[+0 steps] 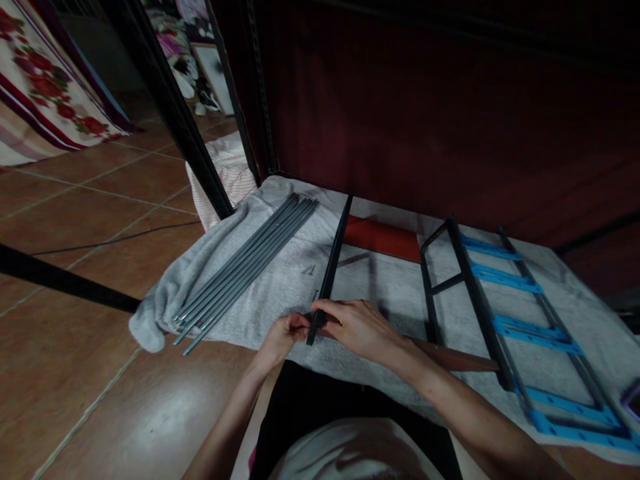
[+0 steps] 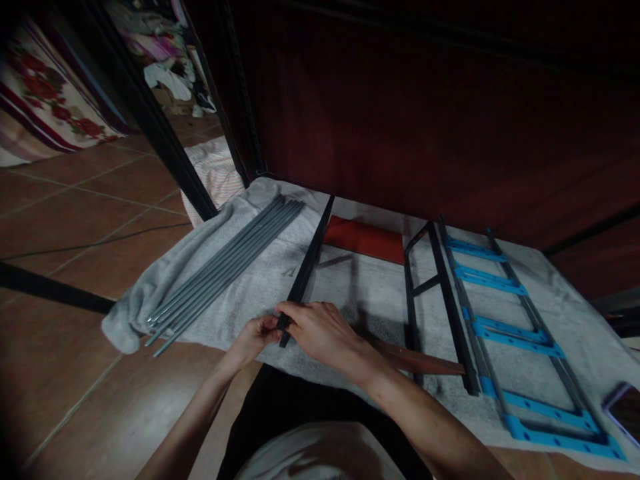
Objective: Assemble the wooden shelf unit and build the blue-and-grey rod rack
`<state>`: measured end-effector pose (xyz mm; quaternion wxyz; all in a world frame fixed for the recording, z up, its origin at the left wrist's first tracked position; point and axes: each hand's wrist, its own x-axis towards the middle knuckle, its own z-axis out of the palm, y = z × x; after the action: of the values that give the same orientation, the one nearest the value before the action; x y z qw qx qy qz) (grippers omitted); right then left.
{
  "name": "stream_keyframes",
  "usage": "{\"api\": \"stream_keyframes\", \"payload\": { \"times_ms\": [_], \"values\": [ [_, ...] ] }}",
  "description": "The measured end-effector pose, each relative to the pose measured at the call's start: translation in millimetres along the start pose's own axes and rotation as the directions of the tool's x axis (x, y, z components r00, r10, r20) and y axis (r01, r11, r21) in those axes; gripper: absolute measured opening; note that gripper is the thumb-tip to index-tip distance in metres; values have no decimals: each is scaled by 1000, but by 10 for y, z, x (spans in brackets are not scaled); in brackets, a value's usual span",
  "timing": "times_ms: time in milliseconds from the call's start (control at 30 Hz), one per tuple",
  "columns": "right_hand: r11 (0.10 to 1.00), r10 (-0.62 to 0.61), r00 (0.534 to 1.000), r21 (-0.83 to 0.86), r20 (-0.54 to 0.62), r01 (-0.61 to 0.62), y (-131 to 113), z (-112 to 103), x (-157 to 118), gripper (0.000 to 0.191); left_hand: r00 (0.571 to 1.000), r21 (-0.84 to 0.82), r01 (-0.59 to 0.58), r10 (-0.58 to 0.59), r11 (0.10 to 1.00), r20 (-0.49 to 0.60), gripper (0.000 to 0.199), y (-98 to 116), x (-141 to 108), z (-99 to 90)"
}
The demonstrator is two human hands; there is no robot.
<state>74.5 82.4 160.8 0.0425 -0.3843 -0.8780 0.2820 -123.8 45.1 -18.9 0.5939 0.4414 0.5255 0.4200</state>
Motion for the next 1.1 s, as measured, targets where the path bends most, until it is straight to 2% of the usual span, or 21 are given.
{"api": "stream_keyframes", "payload": {
  "times_ms": [100,300,533,667,700,767,867,933,1100],
  "values": [
    [1000,-5,1000,4,-5,5,7,6,-3,34,1000,6,-21,21,1000,-3,17,16,-6,-15],
    [1000,-28,999,-3,-15,28,23,24,1,34,996,23,78,-79,997,28,17,25,2,-19],
    [1000,-17,1000,-13,-5,17,17,20,2,33,999,23,-44,44,999,12,13,-14,31,3],
    [1000,-26,1000,-12,9,26,22,29,-2,32,997,34,-24,21,999,69,18,-2,46,-77],
    [1000,-23,1000,-8,11,23,23,39,-2,32,999,65,-12,9,998,51,18,7,68,-104],
    [1000,-16,1000,-2,12,16,24,62,1,36,998,149,-9,18,989,-60,20,33,145,-149],
    [1000,-10,1000,4,23,10,12,90,10,40,958,315,-58,142,947,-249,22,91,332,-143],
    [1000,-8,999,6,34,8,-2,97,16,40,939,414,-79,207,907,-273,20,125,475,-81],
    [999,-33,999,8,26,33,-22,121,17,42,944,519,-91,240,850,-226,17,143,743,115]
  ]
}}
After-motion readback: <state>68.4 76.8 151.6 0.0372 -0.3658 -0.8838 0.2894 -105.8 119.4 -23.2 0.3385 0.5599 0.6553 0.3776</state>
